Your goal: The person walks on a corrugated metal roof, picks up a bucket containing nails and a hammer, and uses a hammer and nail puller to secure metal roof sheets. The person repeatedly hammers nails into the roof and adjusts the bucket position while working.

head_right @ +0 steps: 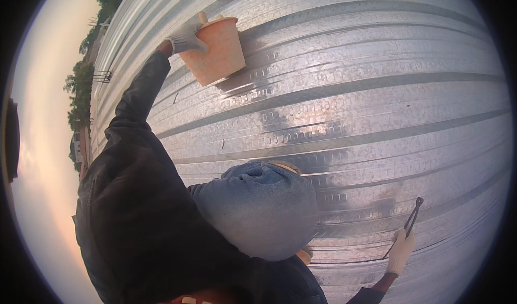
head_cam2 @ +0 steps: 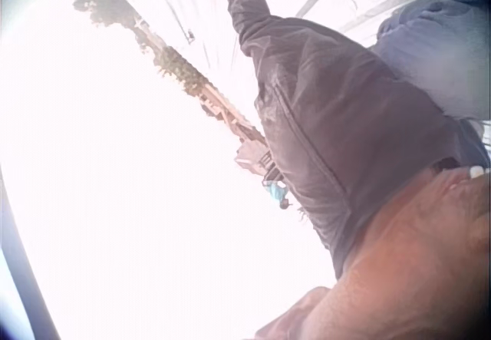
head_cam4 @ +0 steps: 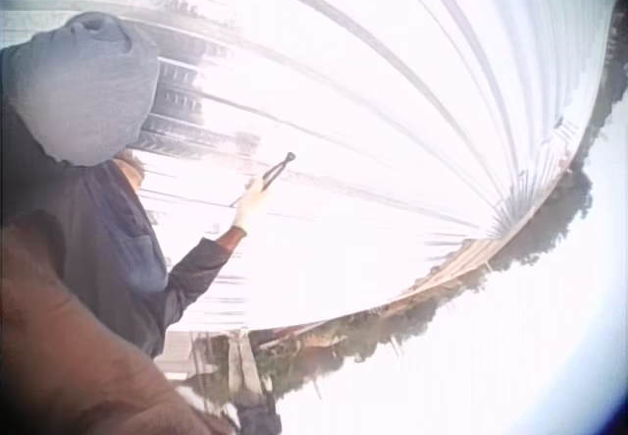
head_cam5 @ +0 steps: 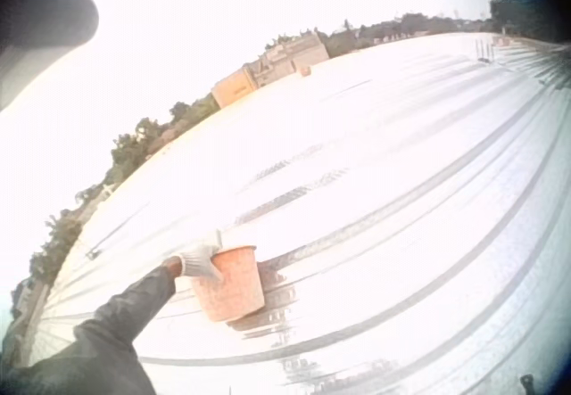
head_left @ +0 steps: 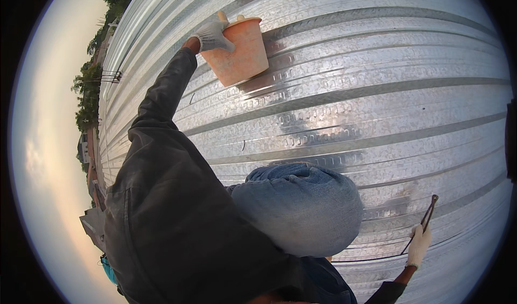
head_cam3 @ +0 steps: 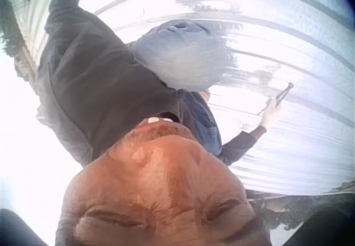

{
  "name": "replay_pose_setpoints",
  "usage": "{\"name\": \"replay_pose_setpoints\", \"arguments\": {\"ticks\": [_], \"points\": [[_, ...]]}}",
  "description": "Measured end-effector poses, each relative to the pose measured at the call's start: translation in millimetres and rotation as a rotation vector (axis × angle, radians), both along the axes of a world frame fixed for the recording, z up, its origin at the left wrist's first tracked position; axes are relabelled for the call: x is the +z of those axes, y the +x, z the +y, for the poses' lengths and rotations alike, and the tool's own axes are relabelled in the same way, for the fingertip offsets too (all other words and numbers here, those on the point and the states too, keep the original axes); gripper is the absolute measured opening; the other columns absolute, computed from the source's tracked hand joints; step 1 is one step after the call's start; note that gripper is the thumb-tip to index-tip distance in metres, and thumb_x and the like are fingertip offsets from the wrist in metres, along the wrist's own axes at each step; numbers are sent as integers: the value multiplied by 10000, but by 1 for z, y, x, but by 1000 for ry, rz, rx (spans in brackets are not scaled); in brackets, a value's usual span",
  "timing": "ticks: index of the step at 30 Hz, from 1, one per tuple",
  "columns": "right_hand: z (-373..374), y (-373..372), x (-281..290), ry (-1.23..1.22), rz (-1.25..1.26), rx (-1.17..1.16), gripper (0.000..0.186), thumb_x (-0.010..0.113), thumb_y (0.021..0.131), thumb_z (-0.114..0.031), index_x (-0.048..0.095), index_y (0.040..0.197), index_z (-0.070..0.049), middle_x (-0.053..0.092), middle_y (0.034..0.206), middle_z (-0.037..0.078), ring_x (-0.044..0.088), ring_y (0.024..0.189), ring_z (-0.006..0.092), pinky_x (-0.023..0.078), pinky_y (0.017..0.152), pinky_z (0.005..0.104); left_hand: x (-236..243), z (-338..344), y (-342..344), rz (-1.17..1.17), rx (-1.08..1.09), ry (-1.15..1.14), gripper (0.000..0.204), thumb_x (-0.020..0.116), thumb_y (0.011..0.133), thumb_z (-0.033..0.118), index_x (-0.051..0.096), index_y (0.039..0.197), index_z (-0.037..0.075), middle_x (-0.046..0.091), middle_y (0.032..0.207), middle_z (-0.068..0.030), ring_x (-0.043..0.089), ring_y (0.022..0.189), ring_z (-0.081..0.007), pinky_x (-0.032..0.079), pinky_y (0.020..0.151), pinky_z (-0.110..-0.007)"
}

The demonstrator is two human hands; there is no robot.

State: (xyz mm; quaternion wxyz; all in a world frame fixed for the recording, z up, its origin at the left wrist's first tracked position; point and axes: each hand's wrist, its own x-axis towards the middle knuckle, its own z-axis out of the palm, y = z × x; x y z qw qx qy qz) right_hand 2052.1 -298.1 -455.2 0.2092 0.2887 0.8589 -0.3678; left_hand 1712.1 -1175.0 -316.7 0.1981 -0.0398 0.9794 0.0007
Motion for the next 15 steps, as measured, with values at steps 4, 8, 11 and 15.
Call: {"name": "replay_pose_setpoints", "arguments": {"ticks": [4, 8, 11, 15], "points": [[-9, -2, -1, 8, -28, 13, 262, 575, 1113, -191, 705, 1145, 34, 593, 823, 18, 556, 720, 134, 446, 671, 342, -4, 7, 68, 58, 53, 18, 576, 903, 827, 437, 830, 1324, 156, 854, 1114, -149, 813, 984, -346, 626, 920, -479], [-21, -15, 6, 1, 19, -17, 286, 568, 1119, -197, 725, 1190, 31, 576, 821, 3, 539, 731, 125, 432, 675, 337, -9, 25, 124, 203, 142, -143, 397, 856, 880, 419, 789, 1175, 162, 829, 1047, -153, 815, 1000, -379, 620, 854, -522], [-27, -25, 17, 60, 33, 40, 280, 577, 1128, -257, 645, 1052, 3, 589, 847, 25, 527, 765, 160, 422, 715, 381, -11, 16, 141, 328, 115, -195, 349, 839, 922, 421, 756, 1114, 142, 811, 1000, -158, 805, 990, -401, 607, 821, -546], [-33, -27, 33, 35, 46, 10, 278, 572, 1143, -252, 655, 1054, -2, 561, 838, 10, 510, 761, 152, 419, 711, 369, -10, -31, 167, 456, 81, -321, 340, 842, 928, 438, 724, 1043, 141, 786, 924, -128, 795, 930, -391, 592, 816, -560]]}}
